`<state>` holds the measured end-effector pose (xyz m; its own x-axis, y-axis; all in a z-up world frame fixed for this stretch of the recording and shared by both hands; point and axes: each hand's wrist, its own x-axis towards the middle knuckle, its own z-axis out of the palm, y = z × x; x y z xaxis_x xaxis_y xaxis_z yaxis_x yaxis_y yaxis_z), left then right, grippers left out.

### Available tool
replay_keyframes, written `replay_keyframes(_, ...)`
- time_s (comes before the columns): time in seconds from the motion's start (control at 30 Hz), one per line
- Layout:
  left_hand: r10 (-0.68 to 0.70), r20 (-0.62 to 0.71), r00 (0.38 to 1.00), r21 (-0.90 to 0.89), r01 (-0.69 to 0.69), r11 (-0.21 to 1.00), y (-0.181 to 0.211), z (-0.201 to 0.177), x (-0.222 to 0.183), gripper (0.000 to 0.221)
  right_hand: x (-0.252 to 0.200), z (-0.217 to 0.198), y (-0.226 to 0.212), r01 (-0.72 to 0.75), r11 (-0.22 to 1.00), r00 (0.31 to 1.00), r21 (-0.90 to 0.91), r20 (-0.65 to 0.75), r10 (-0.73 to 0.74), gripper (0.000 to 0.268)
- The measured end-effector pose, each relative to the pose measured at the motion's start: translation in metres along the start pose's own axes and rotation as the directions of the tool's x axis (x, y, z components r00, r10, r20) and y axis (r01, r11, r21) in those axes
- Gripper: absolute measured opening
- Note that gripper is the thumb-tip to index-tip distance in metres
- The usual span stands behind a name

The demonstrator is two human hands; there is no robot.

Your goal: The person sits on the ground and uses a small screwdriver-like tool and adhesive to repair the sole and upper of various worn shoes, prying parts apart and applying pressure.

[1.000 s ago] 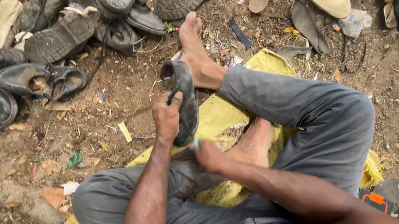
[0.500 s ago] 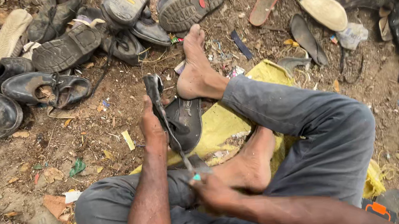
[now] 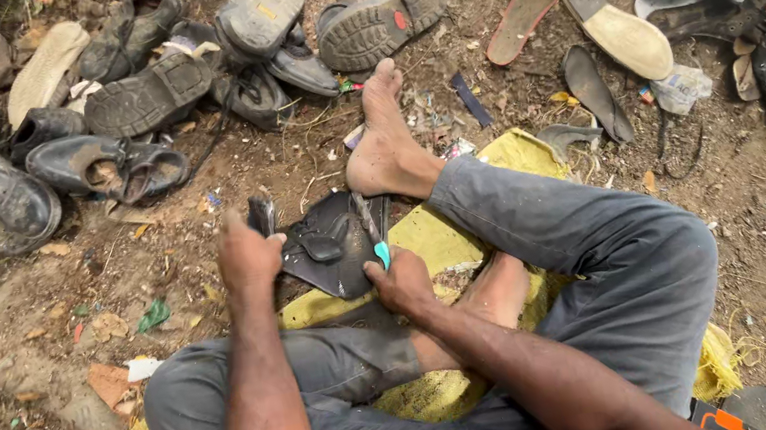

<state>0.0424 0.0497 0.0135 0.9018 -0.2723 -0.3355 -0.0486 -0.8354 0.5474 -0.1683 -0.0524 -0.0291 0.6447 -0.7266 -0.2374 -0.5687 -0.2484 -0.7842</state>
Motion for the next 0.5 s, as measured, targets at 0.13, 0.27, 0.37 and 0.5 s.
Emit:
replay_keyframes(0.13, 0.891, -0.260, 0.372, 0.650, -0.615, 0.447, 0.013, 0.024, -0.011, 0.058, -0.030, -0.048, -0.016, -0.162, 0.975, 0.945, 0.150, 0.309, 0.109, 0.027)
replay_keyframes(0.27, 0.511, 0.335, 0.791, 0.380, -0.610, 0.695, 0.042, 0.035, -0.013, 0.026, -0.003, -0.180, -0.005, -0.194, 0.957, 0.968, -0.218, 0.117, 0.222, 0.027)
replay_keyframes(0.37, 0.291, 0.455, 0.842, 0.355, -0.471, 0.808, 0.049, 0.039, -0.007, 0.055, 0.063, -0.308, -0.001, -0.132, 0.859, 0.937, -0.494, -0.344, -0.054, 0.029)
replay_keyframes(0.5, 0.157, 0.476, 0.865, 0.422, -0.382, 0.822, 0.052, 0.069, 0.023, 0.026, 0.073, -0.288, 0.034, 0.283, 0.655, 0.810, -0.701, -0.192, -0.555, 0.032)
